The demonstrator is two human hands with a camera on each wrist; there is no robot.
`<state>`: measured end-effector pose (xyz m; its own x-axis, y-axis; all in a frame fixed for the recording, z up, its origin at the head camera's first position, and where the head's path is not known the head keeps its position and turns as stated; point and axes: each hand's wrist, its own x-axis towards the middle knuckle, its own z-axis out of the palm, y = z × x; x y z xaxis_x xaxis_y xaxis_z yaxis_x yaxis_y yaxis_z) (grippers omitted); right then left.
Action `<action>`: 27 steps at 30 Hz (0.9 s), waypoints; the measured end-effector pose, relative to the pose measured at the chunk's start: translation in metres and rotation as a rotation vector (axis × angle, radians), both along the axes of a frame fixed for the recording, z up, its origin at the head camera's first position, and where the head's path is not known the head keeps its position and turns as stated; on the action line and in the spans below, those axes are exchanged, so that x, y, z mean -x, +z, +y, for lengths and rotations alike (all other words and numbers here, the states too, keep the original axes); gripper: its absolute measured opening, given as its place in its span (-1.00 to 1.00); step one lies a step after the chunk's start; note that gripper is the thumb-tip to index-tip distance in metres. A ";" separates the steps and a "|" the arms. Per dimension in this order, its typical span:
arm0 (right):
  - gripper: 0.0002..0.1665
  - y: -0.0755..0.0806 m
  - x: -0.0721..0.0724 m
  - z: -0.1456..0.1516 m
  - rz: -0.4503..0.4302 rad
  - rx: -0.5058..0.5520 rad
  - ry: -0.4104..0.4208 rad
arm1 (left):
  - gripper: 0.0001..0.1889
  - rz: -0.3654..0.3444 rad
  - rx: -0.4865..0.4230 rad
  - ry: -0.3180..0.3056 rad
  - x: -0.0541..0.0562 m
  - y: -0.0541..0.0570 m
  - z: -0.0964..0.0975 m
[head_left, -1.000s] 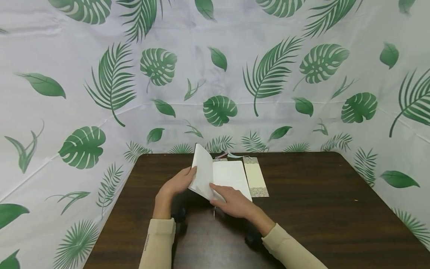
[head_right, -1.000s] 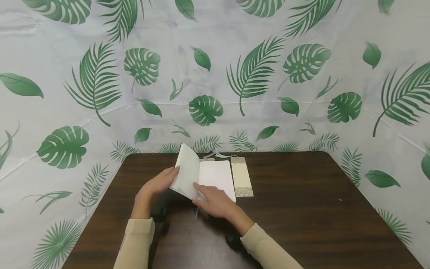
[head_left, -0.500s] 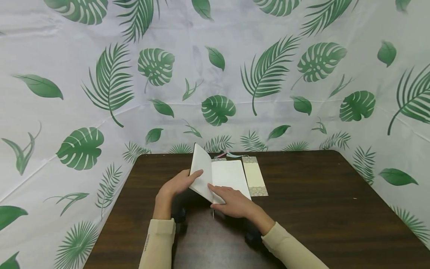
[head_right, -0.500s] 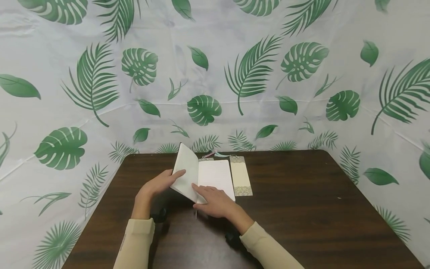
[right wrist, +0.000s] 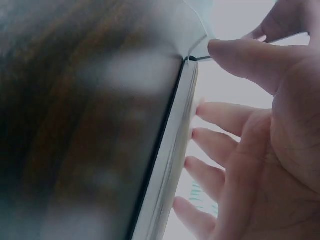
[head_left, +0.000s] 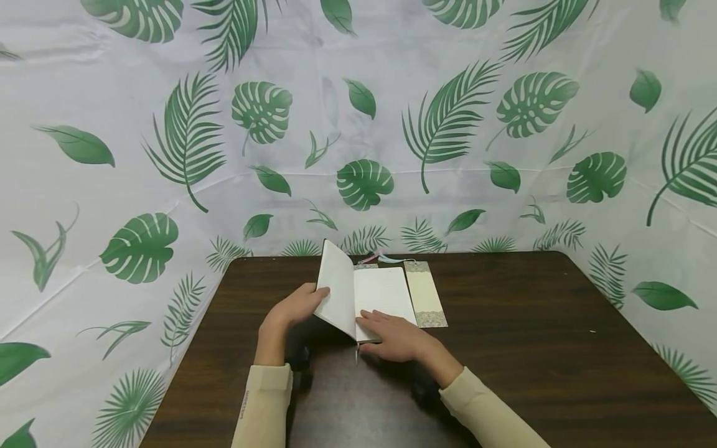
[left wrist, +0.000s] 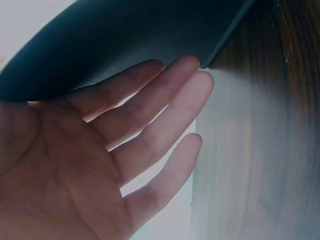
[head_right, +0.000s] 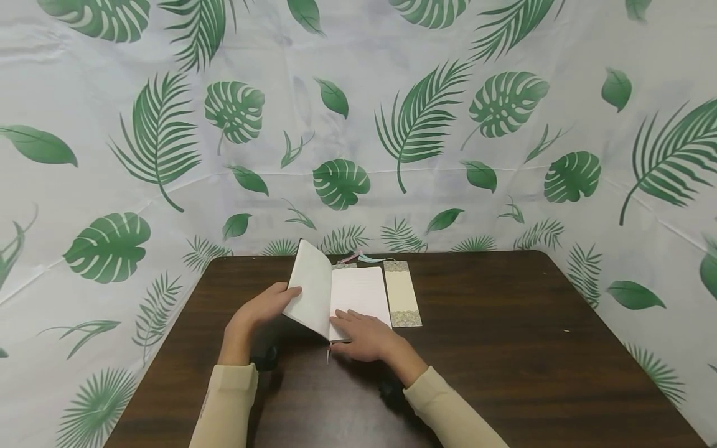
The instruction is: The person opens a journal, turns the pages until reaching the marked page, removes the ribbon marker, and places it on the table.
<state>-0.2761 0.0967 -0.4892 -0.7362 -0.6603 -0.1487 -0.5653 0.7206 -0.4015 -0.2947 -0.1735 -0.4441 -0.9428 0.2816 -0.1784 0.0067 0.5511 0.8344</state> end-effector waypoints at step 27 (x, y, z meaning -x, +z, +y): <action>-0.17 0.008 0.021 0.033 -0.038 0.002 -0.104 | -0.47 -0.050 -0.043 -0.021 -0.003 0.004 -0.002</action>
